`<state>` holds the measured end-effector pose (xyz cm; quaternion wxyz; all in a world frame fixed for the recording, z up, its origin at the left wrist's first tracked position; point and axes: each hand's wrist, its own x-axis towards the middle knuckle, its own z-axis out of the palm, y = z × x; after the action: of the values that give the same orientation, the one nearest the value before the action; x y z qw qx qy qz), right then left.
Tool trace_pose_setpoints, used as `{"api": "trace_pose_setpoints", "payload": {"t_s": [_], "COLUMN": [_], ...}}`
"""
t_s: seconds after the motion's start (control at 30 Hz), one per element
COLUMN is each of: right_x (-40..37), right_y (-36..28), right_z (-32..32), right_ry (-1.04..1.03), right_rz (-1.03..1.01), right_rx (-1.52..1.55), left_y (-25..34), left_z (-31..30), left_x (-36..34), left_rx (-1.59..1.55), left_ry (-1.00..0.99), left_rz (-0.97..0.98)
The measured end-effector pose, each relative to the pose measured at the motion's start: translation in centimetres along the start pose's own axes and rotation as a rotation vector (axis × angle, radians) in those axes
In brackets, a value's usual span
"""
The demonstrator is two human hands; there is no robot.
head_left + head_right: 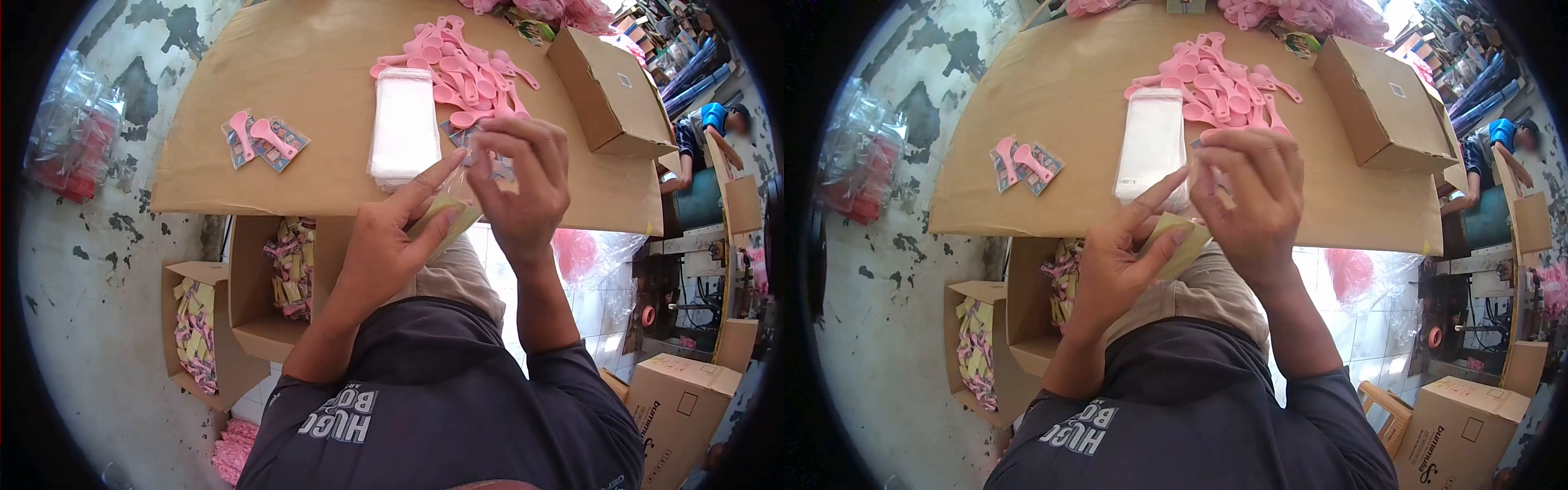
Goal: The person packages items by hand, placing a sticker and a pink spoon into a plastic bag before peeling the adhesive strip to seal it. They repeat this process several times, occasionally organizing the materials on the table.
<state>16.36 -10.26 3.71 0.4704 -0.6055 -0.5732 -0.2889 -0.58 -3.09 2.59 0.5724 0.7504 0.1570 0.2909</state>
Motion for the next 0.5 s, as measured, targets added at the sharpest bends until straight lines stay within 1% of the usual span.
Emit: {"api": "trace_pose_setpoints", "payload": {"t_s": [0.03, 0.07, 0.1, 0.13, 0.17, 0.2, 0.23, 0.27, 0.33, 0.4, 0.47, 0.5], "right_x": [0.1, 0.3, 0.3, 0.2, 0.0, -0.1, -0.2, -0.6, -2.3, -4.9, -8.6, -14.5], "right_y": [0.3, 0.6, 1.1, 2.0, 2.9, 3.2, 3.4, 3.7, 3.9, 4.2, 6.8, 8.2], "right_z": [-0.4, -1.1, -1.7, -2.4, -3.2, -4.5, -6.1, -7.7, -12.0, -15.0, -15.0, -15.6], "right_ry": [0.002, 0.04, 0.079, 0.137, 0.197, 0.238, 0.24, 0.239, 0.069, -0.264, -0.605, -0.56], "right_rz": [0.003, 0.114, 0.225, 0.305, 0.384, 0.582, 0.605, 0.628, 0.621, 0.503, 0.309, 0.484], "right_rx": [-0.002, 0.057, 0.115, 0.264, 0.413, 0.57, 0.662, 0.755, 1.252, 1.554, 1.916, 1.838], "left_y": [-0.2, -0.1, -0.1, 0.0, 0.1, 0.4, 0.4, 0.3, -0.2, -1.0, -1.6, -1.7], "left_z": [0.1, 0.1, 0.1, 0.1, 0.1, 0.0, -0.1, -0.3, -0.7, -1.3, -1.5, -1.5], "left_x": [0.0, 0.0, -0.1, -0.1, 0.0, 0.2, 0.3, 0.4, 0.6, 0.7, 1.0, 1.1], "left_rx": [0.025, 0.026, -0.062, -0.148, -0.146, -0.273, -0.401, -0.402, -0.433, -0.449, -0.467, -0.492], "left_ry": [-0.015, -0.019, -0.01, -0.001, -0.005, 0.051, 0.111, 0.11, 0.208, 0.23, 0.251, 0.251], "left_rz": [0.033, 0.033, -0.06, -0.153, -0.155, -0.191, -0.227, -0.232, -0.2, -0.178, -0.154, -0.147]}}
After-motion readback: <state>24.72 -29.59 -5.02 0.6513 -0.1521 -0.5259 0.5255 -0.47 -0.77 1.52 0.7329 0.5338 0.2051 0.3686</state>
